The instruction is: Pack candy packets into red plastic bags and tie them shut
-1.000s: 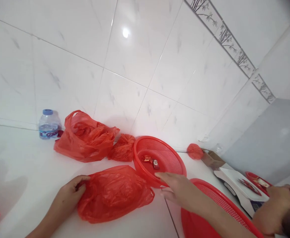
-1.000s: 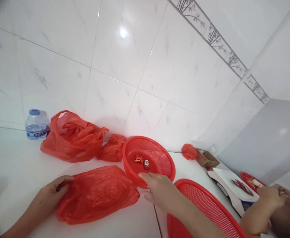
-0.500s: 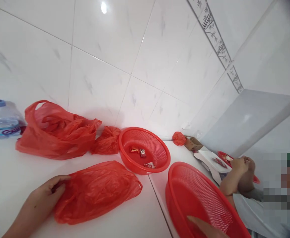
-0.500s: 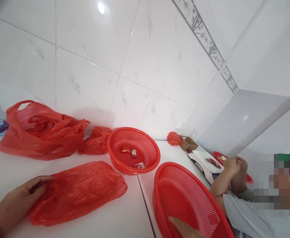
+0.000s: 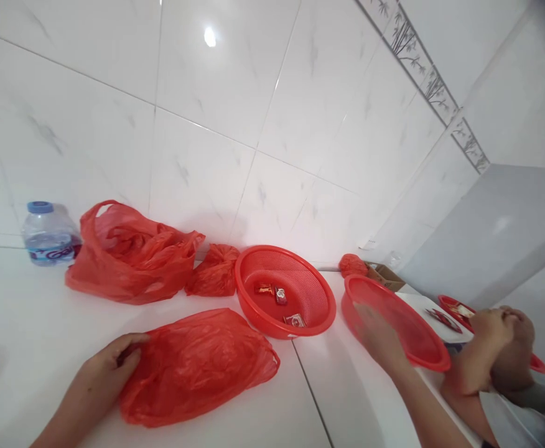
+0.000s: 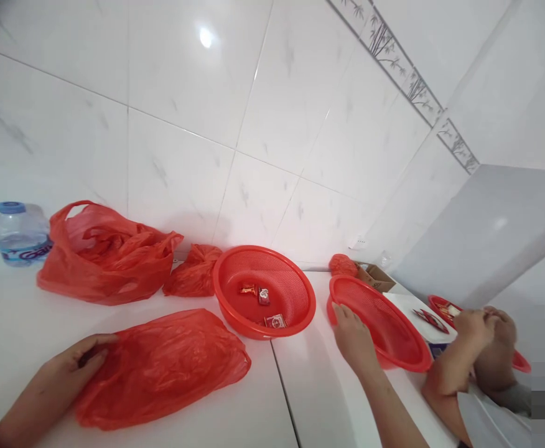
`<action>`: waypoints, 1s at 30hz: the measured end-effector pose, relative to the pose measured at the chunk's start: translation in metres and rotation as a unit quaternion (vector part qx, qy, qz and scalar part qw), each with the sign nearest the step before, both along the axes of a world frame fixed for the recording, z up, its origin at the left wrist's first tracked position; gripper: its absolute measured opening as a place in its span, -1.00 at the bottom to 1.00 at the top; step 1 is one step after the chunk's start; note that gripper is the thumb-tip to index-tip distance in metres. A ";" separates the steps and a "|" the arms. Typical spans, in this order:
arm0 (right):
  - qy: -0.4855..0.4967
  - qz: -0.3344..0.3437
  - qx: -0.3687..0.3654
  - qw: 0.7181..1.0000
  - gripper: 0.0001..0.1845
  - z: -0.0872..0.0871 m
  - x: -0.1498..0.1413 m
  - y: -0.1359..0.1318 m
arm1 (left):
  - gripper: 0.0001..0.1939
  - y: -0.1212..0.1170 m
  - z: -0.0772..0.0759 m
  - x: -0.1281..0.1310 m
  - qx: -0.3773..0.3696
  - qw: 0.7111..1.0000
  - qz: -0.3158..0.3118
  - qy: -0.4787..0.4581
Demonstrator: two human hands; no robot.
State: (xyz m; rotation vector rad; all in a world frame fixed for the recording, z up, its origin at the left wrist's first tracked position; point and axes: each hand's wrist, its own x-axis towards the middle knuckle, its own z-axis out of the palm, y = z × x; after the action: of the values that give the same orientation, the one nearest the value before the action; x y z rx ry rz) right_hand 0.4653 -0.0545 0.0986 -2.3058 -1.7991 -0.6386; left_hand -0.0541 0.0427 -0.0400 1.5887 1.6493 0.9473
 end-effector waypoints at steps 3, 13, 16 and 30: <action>-0.001 0.107 0.037 0.994 -0.51 -0.010 -0.045 0.016 | -0.66 -0.003 0.006 0.002 0.006 0.999 -0.009 -0.032; 0.060 0.223 -0.055 0.971 -0.60 -0.031 -0.108 -0.011 | -0.65 -0.010 0.027 0.002 -0.006 0.986 0.072 -0.148; 0.085 0.219 -0.079 0.969 -0.59 -0.030 -0.102 -0.036 | -0.62 -0.012 0.029 0.003 -0.020 0.972 0.089 -0.219; 0.273 0.059 -0.304 0.911 -0.66 -0.008 -0.092 -0.044 | -0.62 -0.016 0.034 0.003 -0.022 0.980 0.065 -0.189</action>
State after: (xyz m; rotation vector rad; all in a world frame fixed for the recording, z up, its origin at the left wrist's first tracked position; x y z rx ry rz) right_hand 0.3728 -0.0983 0.0906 -2.3247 -1.9844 0.6339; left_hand -0.0515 0.0265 -0.0056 1.1928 1.5029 1.1886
